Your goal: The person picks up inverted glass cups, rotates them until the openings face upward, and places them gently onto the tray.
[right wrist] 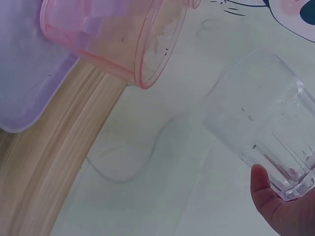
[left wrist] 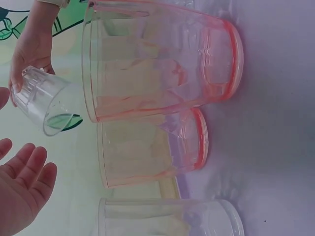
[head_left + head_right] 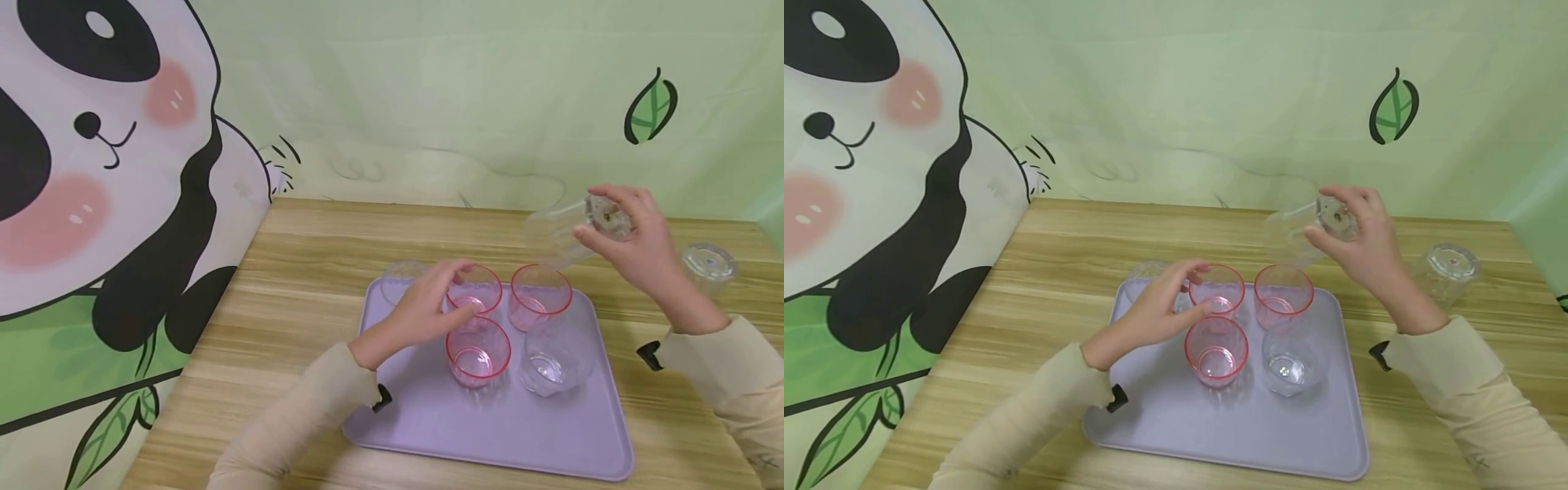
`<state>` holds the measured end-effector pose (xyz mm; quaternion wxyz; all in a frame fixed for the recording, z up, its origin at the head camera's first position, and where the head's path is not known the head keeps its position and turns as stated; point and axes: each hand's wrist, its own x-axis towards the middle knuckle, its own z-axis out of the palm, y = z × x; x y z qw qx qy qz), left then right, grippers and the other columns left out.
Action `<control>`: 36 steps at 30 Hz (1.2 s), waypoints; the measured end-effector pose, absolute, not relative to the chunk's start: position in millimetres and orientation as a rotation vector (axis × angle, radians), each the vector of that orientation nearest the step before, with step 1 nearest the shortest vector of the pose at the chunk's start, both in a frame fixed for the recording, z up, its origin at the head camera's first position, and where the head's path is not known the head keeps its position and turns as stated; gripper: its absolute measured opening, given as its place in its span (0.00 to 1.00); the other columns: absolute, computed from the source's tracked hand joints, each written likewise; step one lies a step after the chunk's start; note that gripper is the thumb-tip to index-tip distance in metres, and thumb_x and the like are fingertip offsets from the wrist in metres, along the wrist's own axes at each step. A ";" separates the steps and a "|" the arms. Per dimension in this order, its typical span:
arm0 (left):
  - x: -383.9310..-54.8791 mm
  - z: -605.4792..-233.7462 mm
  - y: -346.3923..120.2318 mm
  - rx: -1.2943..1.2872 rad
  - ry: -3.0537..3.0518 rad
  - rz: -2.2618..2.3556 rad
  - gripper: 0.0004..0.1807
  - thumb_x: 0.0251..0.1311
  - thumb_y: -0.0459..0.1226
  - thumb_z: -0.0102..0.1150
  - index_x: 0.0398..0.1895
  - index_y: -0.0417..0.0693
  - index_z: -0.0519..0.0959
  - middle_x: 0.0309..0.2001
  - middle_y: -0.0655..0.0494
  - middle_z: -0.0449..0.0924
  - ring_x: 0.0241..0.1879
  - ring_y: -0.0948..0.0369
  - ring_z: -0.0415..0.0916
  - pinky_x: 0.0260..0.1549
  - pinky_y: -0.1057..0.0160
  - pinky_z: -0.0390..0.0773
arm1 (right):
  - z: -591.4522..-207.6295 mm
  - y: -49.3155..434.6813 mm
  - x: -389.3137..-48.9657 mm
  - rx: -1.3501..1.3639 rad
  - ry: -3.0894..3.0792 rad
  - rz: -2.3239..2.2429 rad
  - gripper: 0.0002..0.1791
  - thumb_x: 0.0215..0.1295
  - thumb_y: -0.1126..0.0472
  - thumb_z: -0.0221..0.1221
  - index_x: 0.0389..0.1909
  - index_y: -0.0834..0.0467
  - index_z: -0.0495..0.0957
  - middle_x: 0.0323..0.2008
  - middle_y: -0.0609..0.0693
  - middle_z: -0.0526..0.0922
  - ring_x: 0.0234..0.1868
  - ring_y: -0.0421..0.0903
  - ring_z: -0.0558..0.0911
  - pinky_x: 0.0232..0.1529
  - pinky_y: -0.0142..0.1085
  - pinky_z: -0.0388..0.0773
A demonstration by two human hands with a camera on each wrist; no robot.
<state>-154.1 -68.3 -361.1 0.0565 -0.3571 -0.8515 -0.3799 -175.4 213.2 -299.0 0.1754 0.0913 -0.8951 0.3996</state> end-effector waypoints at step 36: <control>-161.5 -365.1 -50.9 -0.930 -2.649 -1.375 0.40 0.47 0.43 0.62 0.63 0.48 0.54 0.60 0.55 0.62 0.57 0.60 0.64 0.52 0.63 0.68 | -295.6 188.1 -163.3 0.588 -2.254 1.655 0.27 0.49 0.77 0.57 0.52 0.59 0.70 0.39 0.41 0.72 0.36 0.34 0.72 0.24 0.18 0.72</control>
